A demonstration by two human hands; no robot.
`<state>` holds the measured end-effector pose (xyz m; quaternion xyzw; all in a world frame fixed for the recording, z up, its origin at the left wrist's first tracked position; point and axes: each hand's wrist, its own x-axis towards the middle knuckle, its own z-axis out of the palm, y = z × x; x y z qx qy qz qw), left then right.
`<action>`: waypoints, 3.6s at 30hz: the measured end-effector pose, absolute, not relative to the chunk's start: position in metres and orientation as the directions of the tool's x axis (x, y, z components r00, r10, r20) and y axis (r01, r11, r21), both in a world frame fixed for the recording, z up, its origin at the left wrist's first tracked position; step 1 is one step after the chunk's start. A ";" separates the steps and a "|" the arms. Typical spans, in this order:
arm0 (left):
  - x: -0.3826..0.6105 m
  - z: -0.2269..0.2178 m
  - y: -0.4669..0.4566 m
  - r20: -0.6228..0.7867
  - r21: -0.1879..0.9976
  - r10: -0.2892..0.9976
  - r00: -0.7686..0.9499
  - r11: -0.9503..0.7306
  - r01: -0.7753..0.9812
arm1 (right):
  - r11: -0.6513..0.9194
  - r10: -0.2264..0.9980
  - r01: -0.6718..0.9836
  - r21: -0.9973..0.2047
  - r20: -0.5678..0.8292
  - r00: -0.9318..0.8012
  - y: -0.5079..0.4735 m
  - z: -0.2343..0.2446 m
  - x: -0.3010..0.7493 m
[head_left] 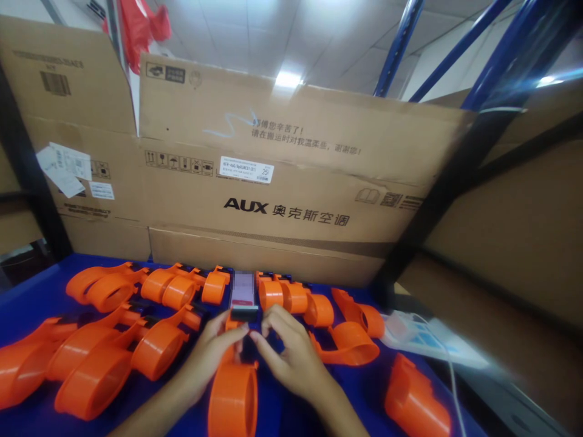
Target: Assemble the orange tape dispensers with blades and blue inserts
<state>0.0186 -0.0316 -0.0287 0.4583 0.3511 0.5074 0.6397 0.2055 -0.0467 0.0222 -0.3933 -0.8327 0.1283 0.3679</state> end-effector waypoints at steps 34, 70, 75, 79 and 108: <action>0.024 -0.004 -0.052 -0.006 0.906 0.895 0.446 0.193 -0.376 | 0.200 0.936 -0.045 -0.979 0.204 -0.287 -0.042 0.009 0.191; 0.018 -0.020 -0.037 -0.087 0.899 0.934 0.347 0.224 -0.377 | 0.027 0.772 0.841 -0.540 -0.524 -0.361 -0.054 0.024 0.245; 0.017 -0.020 -0.037 -0.083 0.897 0.932 0.354 0.225 -0.382 | 0.188 0.856 0.805 -0.563 -0.307 -0.415 -0.049 0.020 0.229; 0.017 -0.021 -0.036 -0.064 0.887 0.936 0.346 0.212 -0.409 | 0.313 0.888 0.742 -0.593 -0.094 -0.450 -0.046 0.019 0.211; 0.015 -0.015 -0.032 -0.019 0.868 0.999 0.045 0.039 -0.495 | 0.271 0.959 0.854 -0.445 0.205 -0.197 -0.038 0.008 0.210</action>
